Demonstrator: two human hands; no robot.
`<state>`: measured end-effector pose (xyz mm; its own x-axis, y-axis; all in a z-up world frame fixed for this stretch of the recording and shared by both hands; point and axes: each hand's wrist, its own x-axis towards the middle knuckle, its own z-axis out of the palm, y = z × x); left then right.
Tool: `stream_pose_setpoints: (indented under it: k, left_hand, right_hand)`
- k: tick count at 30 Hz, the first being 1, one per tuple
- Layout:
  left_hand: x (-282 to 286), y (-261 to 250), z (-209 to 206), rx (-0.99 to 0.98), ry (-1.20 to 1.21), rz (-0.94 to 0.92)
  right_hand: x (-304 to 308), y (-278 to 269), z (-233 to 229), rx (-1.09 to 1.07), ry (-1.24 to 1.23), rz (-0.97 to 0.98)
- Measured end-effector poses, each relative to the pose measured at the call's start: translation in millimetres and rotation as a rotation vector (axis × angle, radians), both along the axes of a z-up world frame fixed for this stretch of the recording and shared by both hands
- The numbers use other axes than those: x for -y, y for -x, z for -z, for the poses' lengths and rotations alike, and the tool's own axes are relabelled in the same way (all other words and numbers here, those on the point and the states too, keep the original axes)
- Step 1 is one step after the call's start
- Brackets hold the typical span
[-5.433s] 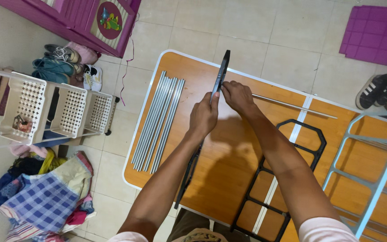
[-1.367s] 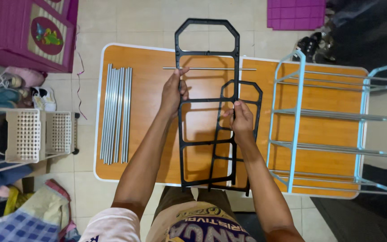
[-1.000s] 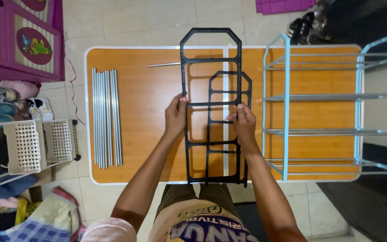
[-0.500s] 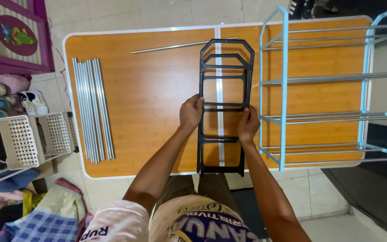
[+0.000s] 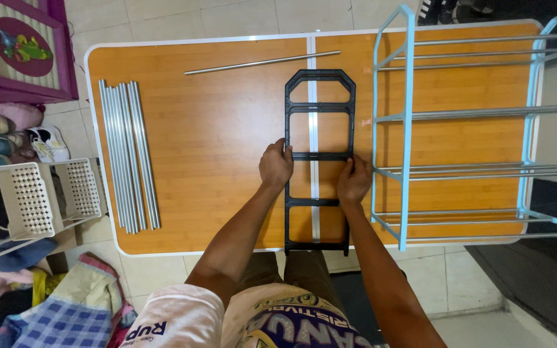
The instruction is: The person assembles a metal rack by inserting metal rods into black and light blue frames on a table. They repeatedly pick up rods, align them with the frame slots, and push them into place, building up the structure layer by layer.
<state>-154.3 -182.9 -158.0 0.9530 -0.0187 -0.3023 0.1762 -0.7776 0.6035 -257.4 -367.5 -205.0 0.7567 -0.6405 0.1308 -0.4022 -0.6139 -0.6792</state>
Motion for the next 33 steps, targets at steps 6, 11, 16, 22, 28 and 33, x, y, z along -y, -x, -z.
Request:
stream_pose_setpoints:
  k: [6, 11, 16, 22, 28, 33]
  left_hand:
    - [0, -4, -5, -0.026, 0.01, 0.005]
    - [-3, -9, -23, -0.047, 0.026, 0.002]
    - [-18, -16, -38, 0.076, 0.039, -0.011]
    - [-53, -41, -49, 0.376, 0.071, 0.029]
    - [-89, -96, -47, 0.474, -0.055, 0.149]
    - [-110, -157, -28, 0.615, -0.243, 0.324]
  right_hand:
    - [-2, -4, -9, -0.016, -0.039, 0.013]
    - [-3, -14, -34, 0.061, -0.03, -0.032]
    - [-4, -32, -62, 0.174, 0.035, -0.171]
    - [-16, -75, -79, 0.215, 0.141, -0.302]
    - [-30, -140, -64, 0.241, 0.263, -0.363]
    - [-18, -214, -42, 0.18, 0.364, -0.527]
